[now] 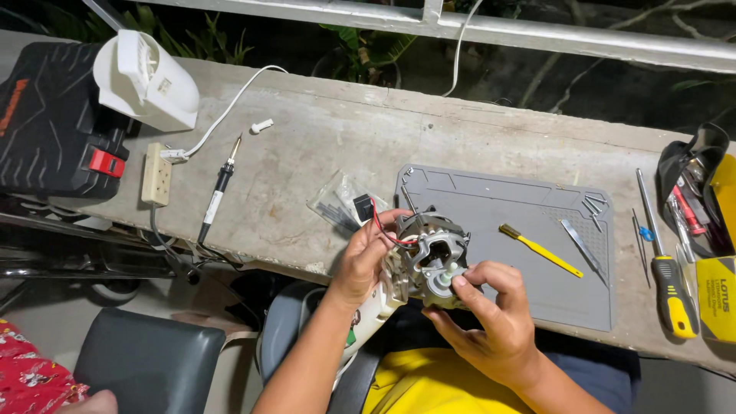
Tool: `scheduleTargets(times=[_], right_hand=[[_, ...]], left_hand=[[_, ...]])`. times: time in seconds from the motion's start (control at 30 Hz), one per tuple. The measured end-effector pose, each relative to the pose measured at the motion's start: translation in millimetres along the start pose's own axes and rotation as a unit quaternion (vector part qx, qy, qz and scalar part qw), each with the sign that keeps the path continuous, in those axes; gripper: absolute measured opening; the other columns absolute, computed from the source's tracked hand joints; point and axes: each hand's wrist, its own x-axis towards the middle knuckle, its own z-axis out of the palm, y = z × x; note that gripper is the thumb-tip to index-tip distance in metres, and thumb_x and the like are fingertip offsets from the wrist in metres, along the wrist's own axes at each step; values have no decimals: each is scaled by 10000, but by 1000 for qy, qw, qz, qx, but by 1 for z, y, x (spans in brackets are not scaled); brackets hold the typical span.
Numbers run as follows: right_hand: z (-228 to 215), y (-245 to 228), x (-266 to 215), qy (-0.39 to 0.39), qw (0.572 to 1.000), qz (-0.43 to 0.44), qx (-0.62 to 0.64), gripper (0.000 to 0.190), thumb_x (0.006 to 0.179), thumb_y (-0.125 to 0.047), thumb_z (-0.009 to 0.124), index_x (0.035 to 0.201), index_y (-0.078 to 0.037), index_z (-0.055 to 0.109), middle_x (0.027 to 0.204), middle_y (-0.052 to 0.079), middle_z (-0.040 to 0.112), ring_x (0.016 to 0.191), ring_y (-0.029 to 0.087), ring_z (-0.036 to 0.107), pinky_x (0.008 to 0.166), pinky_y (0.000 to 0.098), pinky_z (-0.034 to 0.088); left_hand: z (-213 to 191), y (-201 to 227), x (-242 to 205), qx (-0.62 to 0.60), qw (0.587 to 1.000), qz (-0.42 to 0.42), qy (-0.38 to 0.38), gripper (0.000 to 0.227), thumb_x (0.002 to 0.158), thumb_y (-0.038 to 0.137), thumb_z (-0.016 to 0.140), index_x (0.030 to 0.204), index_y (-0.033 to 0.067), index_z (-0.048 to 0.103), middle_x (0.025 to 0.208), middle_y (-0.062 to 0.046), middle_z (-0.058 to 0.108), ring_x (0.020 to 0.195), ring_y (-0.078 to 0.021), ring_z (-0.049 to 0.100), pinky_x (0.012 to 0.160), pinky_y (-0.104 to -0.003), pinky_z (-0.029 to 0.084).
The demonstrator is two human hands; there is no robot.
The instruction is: The person disassembles a small electrical motor, removes the rotor, and then reassembles the housing and rotor. They use a screwdriver to tighten screws on the component.
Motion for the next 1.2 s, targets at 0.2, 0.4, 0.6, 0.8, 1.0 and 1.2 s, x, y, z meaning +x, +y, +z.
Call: scheduleTargets(times=[0.2, 0.4, 0.6, 0.8, 1.0, 1.2], right_hand=[[-1, 0, 1, 0, 1000, 10, 10, 623, 838, -176, 898, 1336, -102, 531, 1164, 156, 521, 1023, 295, 611, 947, 448, 561], [-1, -3, 0, 15, 999, 32, 21, 672, 808, -198, 933, 1336, -89, 532, 1158, 158, 519, 1016, 306, 621, 933, 443, 576], [2, -1, -4, 20, 998, 39, 33, 680, 799, -202, 936, 1334, -110, 525, 1138, 156, 522, 1012, 303, 618, 946, 441, 584], [2, -2, -6, 17, 998, 55, 19, 684, 784, -243, 948, 1302, -107, 522, 1112, 162, 537, 965, 271, 602, 879, 381, 547], [4, 0, -8, 23, 996, 82, 23, 642, 766, -216, 942, 1234, -71, 527, 1150, 195, 566, 1025, 291, 619, 923, 390, 537], [5, 3, -12, 21, 996, 79, 24, 650, 774, -202, 938, 1260, -79, 526, 1188, 214, 567, 1059, 302, 624, 936, 396, 540]], left_hand=[[5, 11, 2, 46, 997, -25, -58, 661, 852, 157, 608, 1474, -40, 502, 1176, -145, 716, 1065, -208, 676, 933, -317, 539], [3, 7, 0, 51, 995, 15, -86, 783, 819, 265, 692, 1484, -71, 454, 1284, -157, 674, 1198, -233, 640, 1057, -346, 493], [17, 24, -9, 114, 991, 36, -65, 727, 835, 280, 617, 1457, -68, 475, 1279, -173, 662, 1191, -234, 627, 1050, -341, 483], [22, 27, -16, 139, 988, 34, -61, 722, 872, 289, 602, 1497, -39, 449, 1312, -166, 660, 1214, -205, 623, 1061, -304, 469], [16, 12, -18, 133, 984, 114, -14, 641, 883, 228, 633, 1444, 20, 404, 1050, -118, 605, 970, -162, 608, 911, -296, 463], [-5, -1, -31, 95, 985, 138, -43, 467, 911, 190, 672, 1235, 89, 351, 1230, -199, 620, 1165, -256, 609, 1084, -412, 425]])
